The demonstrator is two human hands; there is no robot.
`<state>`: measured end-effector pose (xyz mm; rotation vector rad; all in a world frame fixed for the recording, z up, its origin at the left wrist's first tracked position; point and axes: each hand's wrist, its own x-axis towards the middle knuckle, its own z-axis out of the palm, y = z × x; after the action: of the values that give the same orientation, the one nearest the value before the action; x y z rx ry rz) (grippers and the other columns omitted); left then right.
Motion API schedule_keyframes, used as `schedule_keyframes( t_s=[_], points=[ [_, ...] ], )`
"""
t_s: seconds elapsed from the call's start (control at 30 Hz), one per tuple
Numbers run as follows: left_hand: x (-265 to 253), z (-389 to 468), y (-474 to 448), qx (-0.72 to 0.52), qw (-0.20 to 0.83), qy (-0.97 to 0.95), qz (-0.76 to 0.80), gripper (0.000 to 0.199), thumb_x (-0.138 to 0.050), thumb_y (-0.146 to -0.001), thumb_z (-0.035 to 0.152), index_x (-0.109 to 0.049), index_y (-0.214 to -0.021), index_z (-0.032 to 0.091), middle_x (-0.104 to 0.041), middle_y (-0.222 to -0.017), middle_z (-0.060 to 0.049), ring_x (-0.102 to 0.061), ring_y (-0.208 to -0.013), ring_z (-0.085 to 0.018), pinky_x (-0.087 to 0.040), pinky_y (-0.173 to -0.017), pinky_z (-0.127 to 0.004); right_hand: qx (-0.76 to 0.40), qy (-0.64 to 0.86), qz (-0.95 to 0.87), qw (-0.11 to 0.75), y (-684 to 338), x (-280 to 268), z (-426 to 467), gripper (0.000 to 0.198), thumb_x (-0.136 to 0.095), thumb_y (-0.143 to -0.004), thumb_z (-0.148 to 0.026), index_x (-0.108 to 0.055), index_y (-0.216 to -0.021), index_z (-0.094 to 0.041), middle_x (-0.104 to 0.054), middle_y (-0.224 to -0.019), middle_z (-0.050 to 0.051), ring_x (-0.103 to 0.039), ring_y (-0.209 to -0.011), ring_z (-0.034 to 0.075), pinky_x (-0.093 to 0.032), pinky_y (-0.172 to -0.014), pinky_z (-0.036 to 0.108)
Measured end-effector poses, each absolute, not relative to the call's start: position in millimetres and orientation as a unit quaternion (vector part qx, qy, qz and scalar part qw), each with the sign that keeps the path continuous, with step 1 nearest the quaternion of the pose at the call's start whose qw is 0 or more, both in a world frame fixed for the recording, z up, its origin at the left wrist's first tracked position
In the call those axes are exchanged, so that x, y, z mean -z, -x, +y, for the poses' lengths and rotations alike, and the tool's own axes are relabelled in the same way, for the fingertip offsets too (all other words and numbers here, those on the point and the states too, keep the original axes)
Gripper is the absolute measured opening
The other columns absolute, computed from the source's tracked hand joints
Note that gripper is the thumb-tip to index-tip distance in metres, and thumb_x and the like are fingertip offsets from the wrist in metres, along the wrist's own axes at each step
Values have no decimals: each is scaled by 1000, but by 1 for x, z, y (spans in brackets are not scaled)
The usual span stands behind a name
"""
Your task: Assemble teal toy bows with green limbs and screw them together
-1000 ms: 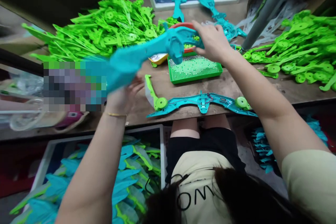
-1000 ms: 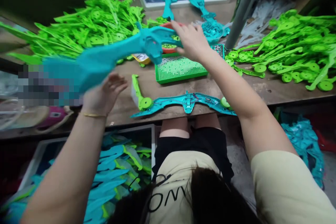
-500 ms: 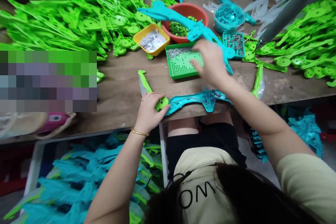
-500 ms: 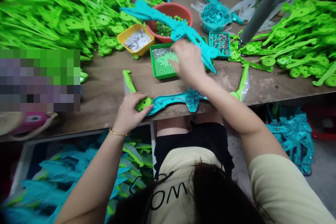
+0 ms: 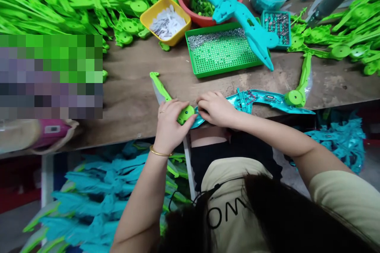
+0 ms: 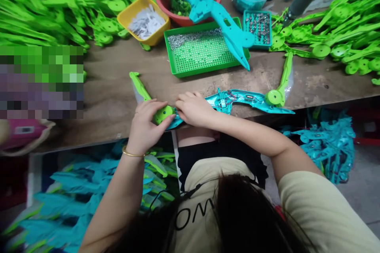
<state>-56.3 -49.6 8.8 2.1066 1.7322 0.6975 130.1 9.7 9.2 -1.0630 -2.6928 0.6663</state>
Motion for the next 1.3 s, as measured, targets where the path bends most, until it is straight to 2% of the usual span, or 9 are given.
schedule_keyframes(
  t_s=[0.17, 0.37, 0.67, 0.8, 0.87, 0.97, 1.07, 1.17, 1.3],
  points=[
    [-19, -44, 57, -185, 146, -762, 604, 31, -57, -86, 40, -68, -108, 21, -70, -112, -7, -57, -118, -26, -20, -118, -52, -248, 362, -896, 68, -129, -15, 11, 21, -47, -92, -22, -67, -97, -16, -65, -117, 10, -52, -109, 27, -33, -91, 40],
    [-18, -36, 51, -178, 177, -770, 586, 29, -56, -83, 34, -69, -105, 19, -71, -108, -7, -61, -109, -24, -22, -118, -49, -265, 371, -887, 76, -130, -14, 12, 20, -48, -90, -21, -67, -96, -17, -65, -115, 9, -52, -110, 27, -33, -93, 40],
    [-13, -35, 59, -205, 205, -772, 565, 31, -58, -82, 36, -69, -105, 19, -71, -107, -7, -65, -105, -22, -20, -120, -47, -256, 357, -894, 86, -130, -14, 12, 20, -50, -88, -21, -68, -96, -17, -65, -115, 10, -51, -111, 27, -33, -91, 40],
    [-15, -36, 58, -172, 207, -755, 599, 32, -59, -80, 36, -69, -108, 23, -69, -116, -7, -60, -117, -28, -11, -118, -58, -268, 362, -890, 71, -130, -17, 14, 16, -52, -85, -19, -66, -92, -17, -63, -114, 10, -51, -112, 28, -33, -93, 41],
    [-18, -36, 55, -154, 209, -747, 612, 33, -58, -80, 35, -69, -109, 24, -68, -120, -8, -57, -121, -30, -15, -117, -61, -278, 372, -882, 72, -130, -18, 15, 14, -53, -83, -17, -64, -93, -16, -64, -113, 11, -51, -111, 28, -34, -93, 41],
    [-20, -36, 51, -157, 209, -749, 609, 33, -57, -80, 34, -70, -108, 23, -68, -119, -8, -56, -123, -29, -32, -111, -52, -296, 383, -871, 84, -129, -18, 16, 20, -54, -81, -14, -60, -99, -16, -64, -111, 10, -52, -111, 28, -35, -92, 41],
    [-18, -36, 50, -180, 208, -752, 598, 34, -56, -80, 34, -70, -107, 21, -70, -115, -8, -57, -121, -27, -37, -109, -46, -302, 386, -867, 88, -127, -16, 14, 24, -54, -80, -14, -58, -103, -15, -64, -114, 11, -52, -112, 28, -36, -94, 42],
    [-14, -38, 50, -187, 202, -749, 603, 33, -55, -81, 34, -69, -108, 22, -70, -116, -8, -56, -124, -27, -29, -114, -52, -303, 377, -870, 93, -127, -19, 11, 24, -54, -82, -18, -57, -106, -15, -65, -115, 12, -53, -113, 29, -36, -95, 43],
    [-13, -45, 49, -188, 200, -736, 618, 35, -56, -83, 33, -64, -116, 25, -67, -124, -7, -49, -132, -29, -8, -118, -63, -272, 382, -869, 159, -149, -41, 28, 25, -52, -89, -26, -56, -112, -17, -65, -117, 10, -55, -113, 27, -36, -100, 44]
  ],
)
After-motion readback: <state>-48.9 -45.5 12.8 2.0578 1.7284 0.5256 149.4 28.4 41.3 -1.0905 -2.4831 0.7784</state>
